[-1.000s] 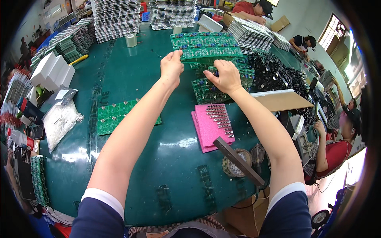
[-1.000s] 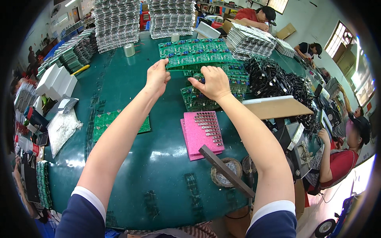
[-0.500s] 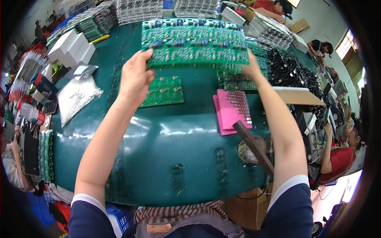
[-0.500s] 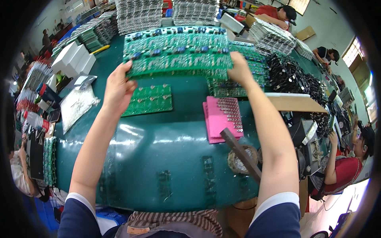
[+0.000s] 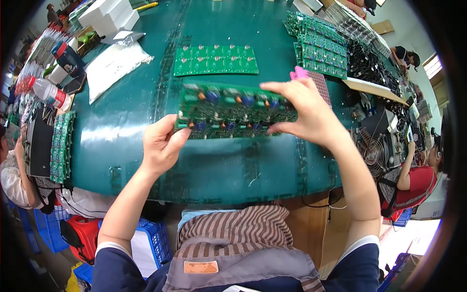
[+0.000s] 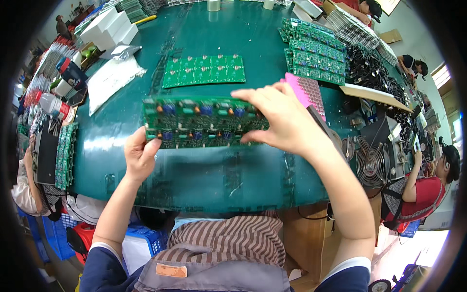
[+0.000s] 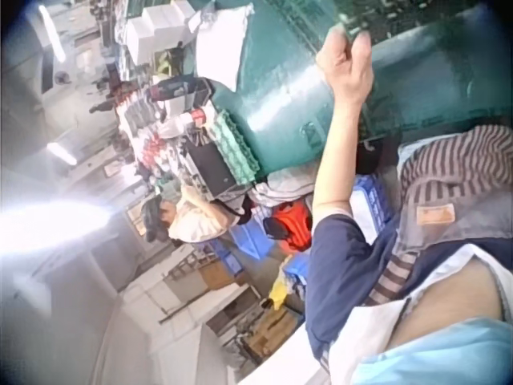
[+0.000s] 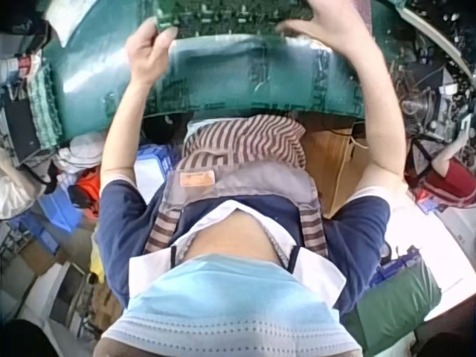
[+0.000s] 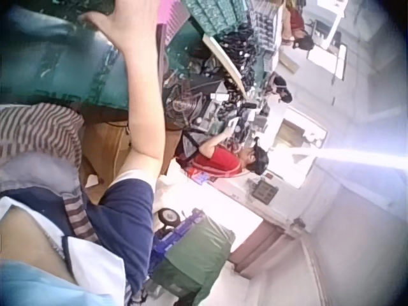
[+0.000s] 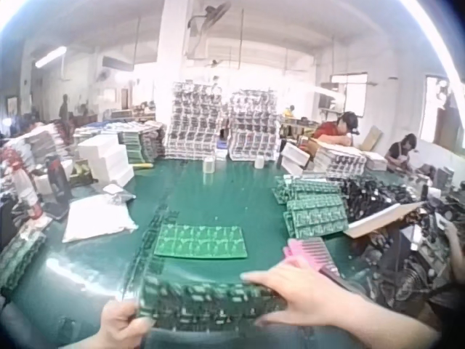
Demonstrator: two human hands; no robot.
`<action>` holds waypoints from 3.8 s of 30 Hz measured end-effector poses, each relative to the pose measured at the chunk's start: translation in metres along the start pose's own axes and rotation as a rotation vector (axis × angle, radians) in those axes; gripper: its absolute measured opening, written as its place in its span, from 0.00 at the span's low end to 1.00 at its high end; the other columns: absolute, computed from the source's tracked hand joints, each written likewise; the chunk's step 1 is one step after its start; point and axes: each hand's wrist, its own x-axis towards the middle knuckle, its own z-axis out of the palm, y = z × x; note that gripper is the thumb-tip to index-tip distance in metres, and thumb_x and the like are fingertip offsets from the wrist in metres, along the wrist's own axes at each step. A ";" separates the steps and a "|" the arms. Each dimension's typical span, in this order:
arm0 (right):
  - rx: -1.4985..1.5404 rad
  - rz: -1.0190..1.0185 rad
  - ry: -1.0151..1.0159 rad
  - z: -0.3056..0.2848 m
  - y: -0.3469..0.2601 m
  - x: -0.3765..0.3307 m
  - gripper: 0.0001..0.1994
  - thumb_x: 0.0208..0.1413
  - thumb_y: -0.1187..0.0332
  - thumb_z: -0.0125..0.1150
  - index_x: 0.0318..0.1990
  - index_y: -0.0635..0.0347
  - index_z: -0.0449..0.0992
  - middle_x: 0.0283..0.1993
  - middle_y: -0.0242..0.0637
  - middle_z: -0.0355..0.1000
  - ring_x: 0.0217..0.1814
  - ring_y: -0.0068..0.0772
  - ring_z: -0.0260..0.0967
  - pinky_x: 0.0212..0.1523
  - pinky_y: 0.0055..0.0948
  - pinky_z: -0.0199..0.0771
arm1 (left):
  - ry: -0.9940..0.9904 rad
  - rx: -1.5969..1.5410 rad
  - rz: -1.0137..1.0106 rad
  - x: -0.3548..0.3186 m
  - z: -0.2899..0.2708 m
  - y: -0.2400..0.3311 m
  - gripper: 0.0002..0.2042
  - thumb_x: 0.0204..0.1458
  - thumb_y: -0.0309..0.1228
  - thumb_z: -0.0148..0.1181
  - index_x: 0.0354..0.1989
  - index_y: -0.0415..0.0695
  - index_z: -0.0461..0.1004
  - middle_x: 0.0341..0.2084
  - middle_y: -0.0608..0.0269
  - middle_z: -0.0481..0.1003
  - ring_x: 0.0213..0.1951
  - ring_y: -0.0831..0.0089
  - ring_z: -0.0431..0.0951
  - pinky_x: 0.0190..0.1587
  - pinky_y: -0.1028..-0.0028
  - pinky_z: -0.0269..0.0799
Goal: The person assembles circuit boards by hand by fitting plastic spacers onto electronic components and inserting them into the boards, then stacks and arranges circuit boards on the table.
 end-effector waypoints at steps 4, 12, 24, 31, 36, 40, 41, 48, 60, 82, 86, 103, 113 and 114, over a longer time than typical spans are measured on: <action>-0.100 -0.018 0.149 0.032 -0.022 -0.026 0.21 0.34 0.73 0.65 0.42 0.56 0.72 0.35 0.34 0.69 0.35 0.36 0.67 0.35 0.31 0.64 | -0.221 0.469 0.214 0.005 -0.026 -0.005 0.16 0.36 0.20 0.59 0.38 0.47 0.77 0.14 0.62 0.64 0.16 0.73 0.64 0.19 0.77 0.57; -0.239 -0.018 0.182 0.094 -0.079 -0.067 0.17 0.32 0.68 0.64 0.36 0.58 0.74 0.35 0.32 0.69 0.35 0.31 0.66 0.32 0.30 0.62 | -0.394 0.726 0.186 -0.027 -0.048 -0.015 0.24 0.37 0.20 0.58 0.47 0.52 0.74 0.11 0.60 0.62 0.14 0.68 0.61 0.19 0.72 0.59; 0.152 0.104 -0.038 0.081 -0.045 -0.051 0.48 0.21 0.55 0.77 0.56 0.55 0.60 0.56 0.43 0.57 0.60 0.49 0.51 0.59 0.42 0.49 | -0.532 0.902 -0.226 -0.062 -0.030 0.019 0.58 0.20 0.59 0.70 0.60 0.33 0.52 0.11 0.55 0.67 0.19 0.55 0.72 0.23 0.64 0.64; 0.329 0.072 -0.176 0.055 -0.021 -0.024 0.50 0.23 0.56 0.75 0.60 0.57 0.56 0.57 0.43 0.59 0.60 0.44 0.55 0.60 0.40 0.48 | -0.571 0.881 -0.300 -0.050 -0.036 0.019 0.60 0.21 0.60 0.69 0.62 0.34 0.49 0.10 0.57 0.66 0.18 0.56 0.72 0.23 0.64 0.65; 0.233 0.153 -0.026 0.068 0.020 -0.001 0.48 0.24 0.56 0.74 0.60 0.56 0.59 0.58 0.44 0.58 0.62 0.44 0.53 0.62 0.38 0.49 | -0.563 0.860 -0.169 -0.040 -0.031 0.008 0.54 0.17 0.54 0.73 0.60 0.42 0.56 0.09 0.64 0.59 0.14 0.66 0.65 0.21 0.71 0.59; 0.159 0.117 -0.076 0.094 0.030 0.022 0.46 0.25 0.53 0.75 0.58 0.52 0.62 0.59 0.47 0.58 0.64 0.48 0.49 0.63 0.42 0.46 | -0.642 0.816 -0.179 -0.028 -0.035 0.009 0.49 0.20 0.52 0.71 0.58 0.47 0.60 0.10 0.64 0.60 0.15 0.63 0.66 0.21 0.68 0.60; 0.152 0.100 -0.107 0.097 0.032 0.026 0.46 0.25 0.52 0.75 0.58 0.52 0.62 0.60 0.47 0.57 0.65 0.49 0.49 0.64 0.43 0.45 | -0.691 0.822 -0.215 -0.025 -0.035 0.010 0.48 0.24 0.53 0.70 0.58 0.46 0.59 0.10 0.61 0.64 0.17 0.59 0.70 0.22 0.65 0.62; 0.162 0.135 -0.052 0.080 0.051 0.021 0.27 0.39 0.56 0.68 0.49 0.54 0.72 0.56 0.43 0.62 0.61 0.44 0.55 0.61 0.41 0.50 | -0.591 0.642 -0.315 -0.019 -0.044 0.014 0.43 0.26 0.43 0.74 0.57 0.48 0.62 0.10 0.68 0.59 0.13 0.75 0.63 0.18 0.75 0.56; -0.078 0.648 0.095 0.027 0.164 -0.016 0.06 0.43 0.74 0.62 0.31 0.64 0.75 0.29 0.44 0.72 0.31 0.37 0.71 0.36 0.30 0.71 | -0.013 -0.721 -0.886 0.048 -0.009 -0.002 0.19 0.54 0.22 0.46 0.54 0.30 0.58 0.49 0.47 0.65 0.49 0.67 0.69 0.52 0.71 0.66; 1.260 0.597 0.433 0.077 -0.009 0.008 0.04 0.51 0.82 0.56 0.35 0.68 0.69 0.38 0.37 0.70 0.42 0.22 0.69 0.45 0.21 0.70 | -0.288 -0.958 -0.940 0.075 0.076 -0.019 0.13 0.54 0.31 0.55 0.44 0.36 0.71 0.41 0.58 0.73 0.42 0.73 0.74 0.50 0.76 0.71; 1.329 0.607 0.460 0.082 -0.008 0.006 0.05 0.52 0.82 0.56 0.35 0.68 0.69 0.38 0.39 0.70 0.41 0.22 0.69 0.44 0.20 0.70 | -0.284 -0.964 -0.950 0.072 0.074 -0.020 0.13 0.53 0.31 0.56 0.43 0.36 0.73 0.39 0.57 0.74 0.43 0.73 0.73 0.49 0.76 0.71; 0.961 0.470 0.315 0.082 -0.010 0.019 0.08 0.44 0.86 0.58 0.33 0.69 0.74 0.35 0.42 0.73 0.39 0.30 0.71 0.43 0.24 0.70 | -0.384 -0.481 -0.772 0.082 0.050 -0.016 0.10 0.48 0.29 0.62 0.34 0.37 0.69 0.28 0.54 0.77 0.32 0.75 0.78 0.33 0.77 0.75; 0.738 0.600 0.301 0.080 0.013 0.014 0.06 0.49 0.82 0.57 0.35 0.70 0.73 0.35 0.36 0.70 0.39 0.24 0.67 0.45 0.21 0.66 | 0.291 1.334 -0.095 0.168 -0.185 -0.137 0.14 0.53 0.39 0.52 0.29 0.40 0.74 0.31 0.49 0.73 0.38 0.52 0.72 0.42 0.59 0.68; 0.719 0.617 0.309 0.079 0.016 0.012 0.06 0.49 0.81 0.57 0.36 0.70 0.73 0.34 0.36 0.70 0.39 0.23 0.67 0.44 0.21 0.66 | 0.239 1.318 -0.110 0.167 -0.187 -0.145 0.15 0.53 0.40 0.51 0.30 0.38 0.73 0.31 0.48 0.73 0.38 0.52 0.72 0.41 0.59 0.68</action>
